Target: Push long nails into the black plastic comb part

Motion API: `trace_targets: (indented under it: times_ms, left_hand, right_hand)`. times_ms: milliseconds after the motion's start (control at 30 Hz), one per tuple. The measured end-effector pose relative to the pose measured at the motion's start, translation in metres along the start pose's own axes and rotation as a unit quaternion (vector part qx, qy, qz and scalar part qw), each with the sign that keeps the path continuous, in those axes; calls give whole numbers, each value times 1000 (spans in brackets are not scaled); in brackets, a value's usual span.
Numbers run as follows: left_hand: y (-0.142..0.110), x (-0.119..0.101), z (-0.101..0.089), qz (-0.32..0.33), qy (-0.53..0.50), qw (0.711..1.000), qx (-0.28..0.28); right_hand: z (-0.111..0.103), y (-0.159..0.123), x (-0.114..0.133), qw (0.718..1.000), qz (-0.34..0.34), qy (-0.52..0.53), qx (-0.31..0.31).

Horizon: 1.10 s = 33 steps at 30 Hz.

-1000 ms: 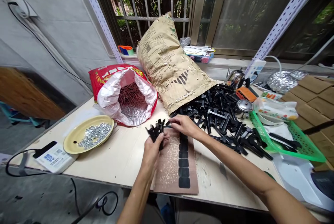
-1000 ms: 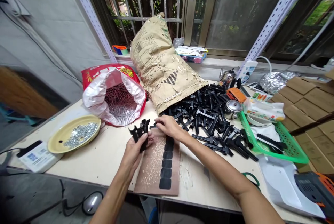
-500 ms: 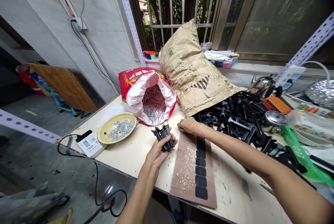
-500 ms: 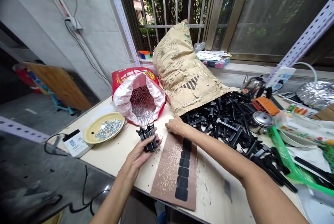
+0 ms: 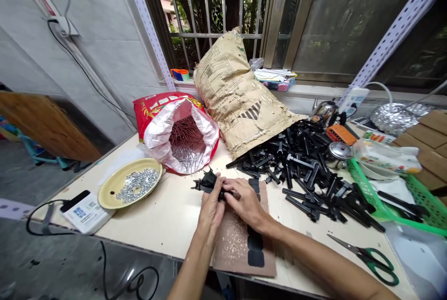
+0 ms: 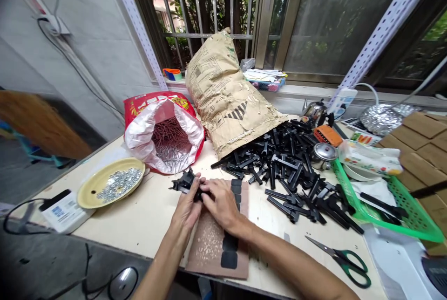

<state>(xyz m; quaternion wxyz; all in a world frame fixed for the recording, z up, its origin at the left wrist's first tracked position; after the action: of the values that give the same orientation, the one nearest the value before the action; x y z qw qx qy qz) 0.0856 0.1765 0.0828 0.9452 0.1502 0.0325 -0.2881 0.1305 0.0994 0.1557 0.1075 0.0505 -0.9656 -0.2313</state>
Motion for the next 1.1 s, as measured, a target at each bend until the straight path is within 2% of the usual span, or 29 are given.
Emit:
trace_targets:
  times_ms: [67, 133, 233, 300, 367, 433, 467, 533, 567, 600, 633, 700, 767, 867, 967, 1100]
  left_hand:
    - [0, 0, -6, -29, 31, 999, -9]
    - [0, -1, -9, -44, 61, 997, -14]
    - [-1, -4, -6, -37, 114, 993, -1]
    - [-2, -5, -1, -28, 151, 988, 13]
    - [-3, -8, 1, -22, 172, 985, 14]
    - [-2, -11, 0, -14, 170, 985, 11]
    - [-1, -13, 0, -14, 161, 987, 10]
    - [0, -13, -1, -21, 119, 993, 7]
    - [0, -11, 0, -28, 87, 996, 6]
    - [0, -10, 1, -32, 51, 998, 9]
    - [0, -8, 3, -31, 16, 999, 15]
    - [-3, -9, 4, -23, -34, 999, 30]
    - [-8, -13, -2, -30, -35, 998, 32]
    - [-16, -28, -28, -44, 22, 999, -13]
    - [-17, -50, -56, -15, 63, 995, -74]
    - [-10, -76, -78, 70, 184, 973, -123]
  right_hand:
    - [-2, 12, -12, 996, -28, -58, 69]
    - [-8, 33, -30, 978, -28, -169, 122]
    - [-9, 66, -54, 918, -14, -349, 188]
    - [-7, 80, -61, 896, -15, -391, 211]
    - [-11, 85, -58, 895, -17, -397, 203]
    - [-24, 82, -47, 912, -6, -383, 146]
    - [-33, 78, -39, 930, -1, -355, 90]
    - [-52, 64, -22, 969, 9, -240, -56]
    - [-56, 55, -15, 980, 14, -160, -121]
    - [-55, 45, -10, 983, 22, -81, -162]
    - [-49, 36, -5, 984, 32, -17, -172]
    - [-26, 22, 2, 988, 42, 61, -133]
    - [-1, 14, 9, 996, 20, 74, -54]
    - [22, 23, 12, 996, -31, 54, 59]
    - [34, 65, 6, 992, -45, 19, 120]
    - [62, 157, -10, 979, -26, -130, 156]
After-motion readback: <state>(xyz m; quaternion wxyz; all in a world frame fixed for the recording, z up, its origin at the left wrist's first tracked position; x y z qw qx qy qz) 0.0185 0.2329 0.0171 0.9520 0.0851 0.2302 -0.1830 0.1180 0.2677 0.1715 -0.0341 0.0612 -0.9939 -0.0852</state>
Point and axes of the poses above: each hand's wrist, its own y-axis towards the middle knuckle, its own z-axis out of the palm, x = y × z, the point moved 4 cm from there along y, towards the middle knuckle, and after that the axes turned 9 degrees about x, right-handed, at the moved point
